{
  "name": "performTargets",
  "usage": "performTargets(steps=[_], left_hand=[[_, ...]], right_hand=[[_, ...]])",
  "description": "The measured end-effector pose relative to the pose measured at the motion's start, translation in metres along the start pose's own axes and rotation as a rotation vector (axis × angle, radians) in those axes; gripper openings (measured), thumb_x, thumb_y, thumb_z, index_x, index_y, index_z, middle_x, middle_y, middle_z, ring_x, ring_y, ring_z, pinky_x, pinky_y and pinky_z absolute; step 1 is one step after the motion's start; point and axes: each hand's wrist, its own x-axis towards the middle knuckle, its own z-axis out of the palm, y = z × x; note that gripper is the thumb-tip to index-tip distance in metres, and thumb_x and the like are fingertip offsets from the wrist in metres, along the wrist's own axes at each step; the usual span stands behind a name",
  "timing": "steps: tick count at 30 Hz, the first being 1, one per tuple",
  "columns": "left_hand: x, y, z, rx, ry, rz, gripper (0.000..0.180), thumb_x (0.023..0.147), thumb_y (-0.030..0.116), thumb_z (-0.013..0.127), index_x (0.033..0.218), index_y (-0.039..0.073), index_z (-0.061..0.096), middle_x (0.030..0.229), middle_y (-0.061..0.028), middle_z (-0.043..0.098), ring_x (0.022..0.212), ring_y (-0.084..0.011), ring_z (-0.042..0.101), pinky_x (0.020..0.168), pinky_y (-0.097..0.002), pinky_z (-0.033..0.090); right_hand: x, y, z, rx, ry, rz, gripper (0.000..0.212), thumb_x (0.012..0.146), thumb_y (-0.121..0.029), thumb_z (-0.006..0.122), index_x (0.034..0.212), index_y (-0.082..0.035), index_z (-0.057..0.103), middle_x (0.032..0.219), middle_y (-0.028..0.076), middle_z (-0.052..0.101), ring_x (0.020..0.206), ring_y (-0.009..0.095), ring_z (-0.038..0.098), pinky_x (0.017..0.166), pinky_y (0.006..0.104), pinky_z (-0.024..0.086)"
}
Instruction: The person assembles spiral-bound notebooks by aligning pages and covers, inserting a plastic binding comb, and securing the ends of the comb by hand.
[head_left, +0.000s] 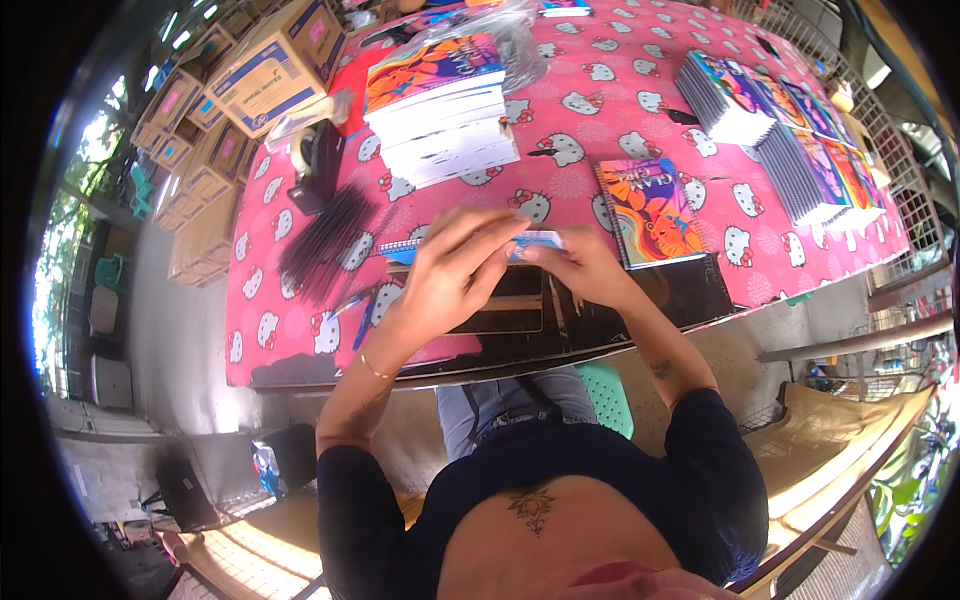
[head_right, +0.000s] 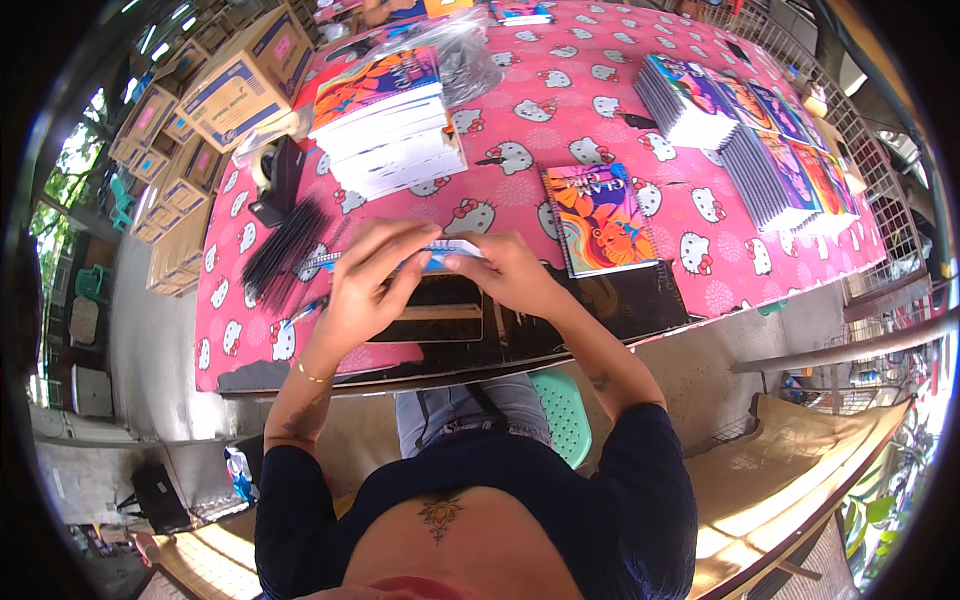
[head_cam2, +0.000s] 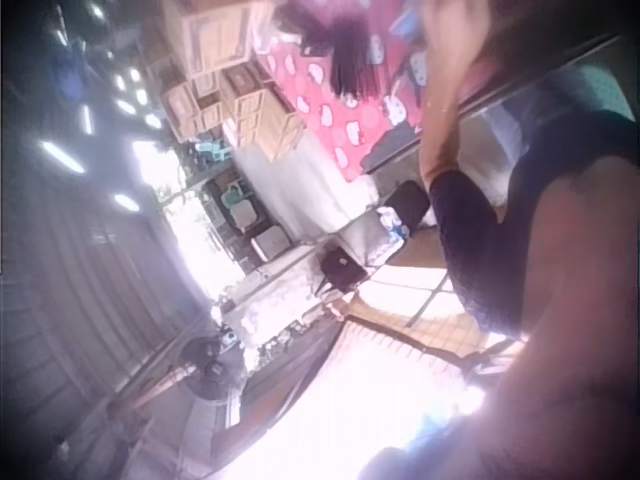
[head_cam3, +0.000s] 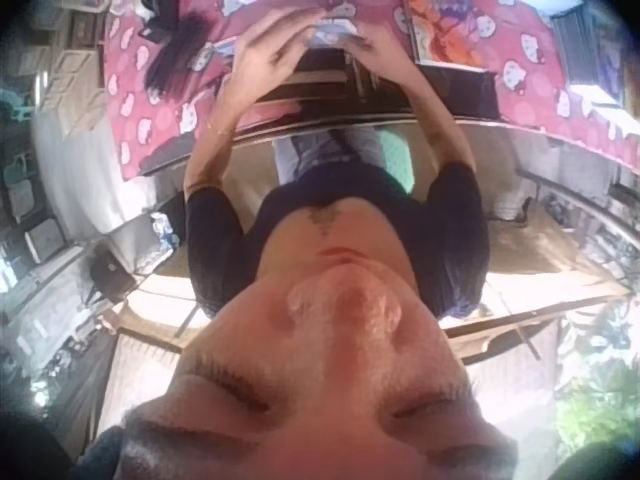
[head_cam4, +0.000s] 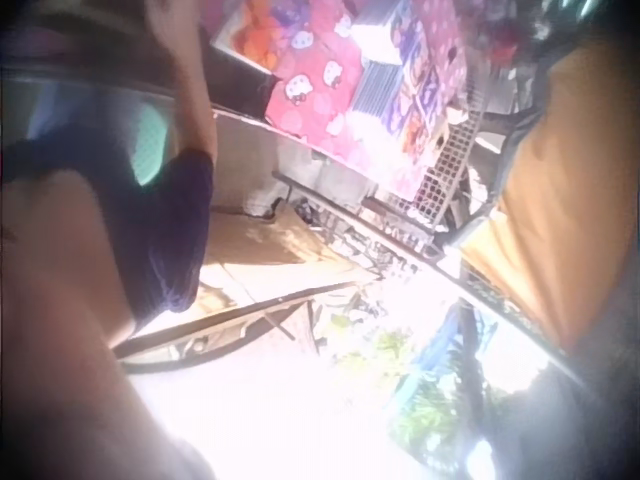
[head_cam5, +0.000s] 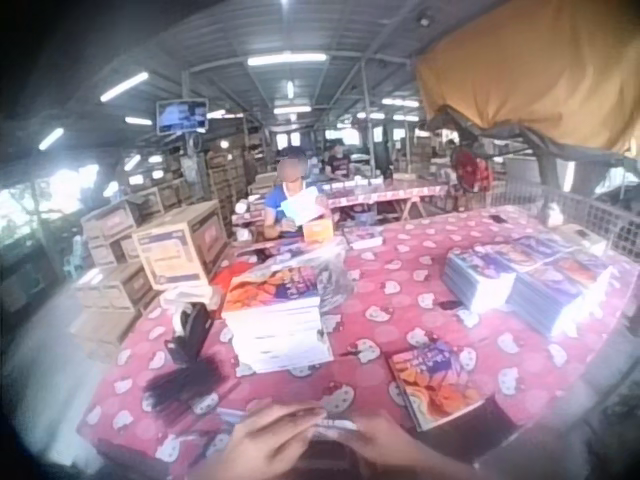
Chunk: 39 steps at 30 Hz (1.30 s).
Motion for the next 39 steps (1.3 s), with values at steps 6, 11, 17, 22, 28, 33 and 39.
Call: performTargets(steps=[6,11,17,22,28,33,39], left_hand=[[0.013,0.002,-0.045,0.154,0.347,-0.075,0.019,0.093,0.004,0.067,0.111,-0.003,0.071,0.121,-0.0211,0.066,0.109,-0.0299,0.065,0.094,-0.0384,0.051],[0.003,-0.033,-0.021,0.082,0.233,-0.199,0.019,0.095,0.009,0.066,0.110,-0.002,0.073,0.116,-0.0166,0.067,0.102,-0.0288,0.068,0.090,-0.0362,0.053],[0.007,-0.055,-0.005,0.041,0.104,-0.212,0.022,0.096,0.010,0.065,0.113,-0.001,0.071,0.116,-0.0179,0.066,0.104,-0.0321,0.068,0.090,-0.0387,0.053],[0.041,-0.087,-0.011,0.232,0.179,-0.112,0.022,0.095,0.011,0.066,0.114,0.001,0.071,0.112,-0.0188,0.068,0.103,-0.0356,0.067,0.090,-0.0411,0.053],[0.063,-0.192,-0.008,0.619,0.104,-0.066,0.029,0.095,0.022,0.067,0.117,0.004,0.071,0.111,-0.0137,0.071,0.099,-0.0323,0.069,0.085,-0.0422,0.054],[0.057,-0.197,-0.018,0.762,0.016,-0.001,0.019,0.094,0.020,0.067,0.105,0.005,0.070,0.091,-0.0083,0.070,0.086,-0.0262,0.068,0.074,-0.0431,0.053],[0.080,-0.096,-0.046,0.874,0.349,0.167,0.009,0.090,0.013,0.069,0.099,0.009,0.068,0.074,-0.0032,0.058,0.065,-0.0218,0.059,0.057,-0.0377,0.041]], right_hand=[[-0.037,-0.040,-0.082,-0.360,0.571,-0.159,0.027,0.092,-0.001,0.064,0.118,-0.001,0.071,0.112,0.015,0.073,0.101,0.024,0.071,0.089,0.0339,0.055],[-0.092,0.052,-0.105,-1.031,0.211,-0.010,0.051,0.082,-0.011,0.074,0.132,-0.014,0.066,0.140,0.009,0.060,0.135,0.028,0.052,0.113,0.0468,0.039],[-0.113,0.080,-0.110,-0.964,0.042,0.110,0.066,0.077,-0.036,0.079,0.139,-0.020,0.061,0.148,0.003,0.053,0.142,0.025,0.044,0.116,0.0536,0.030],[-0.111,0.082,-0.103,-0.975,0.099,0.109,0.073,0.072,-0.046,0.082,0.137,-0.018,0.062,0.146,0.003,0.053,0.142,0.026,0.043,0.117,0.0547,0.028],[-0.111,0.087,-0.102,-0.950,0.111,0.111,0.075,0.075,-0.052,0.079,0.139,-0.018,0.060,0.144,0.004,0.053,0.139,0.028,0.045,0.114,0.0581,0.029],[-0.094,0.054,-0.086,-0.983,0.212,0.127,0.086,0.077,-0.045,0.081,0.150,-0.016,0.046,0.151,0.012,0.045,0.141,0.033,0.042,0.116,0.0548,0.028],[-0.039,0.006,-0.038,-0.383,0.416,-0.135,0.086,0.083,-0.019,0.080,0.154,-0.002,0.035,0.154,0.022,0.039,0.143,0.040,0.036,0.118,0.0452,0.028]])
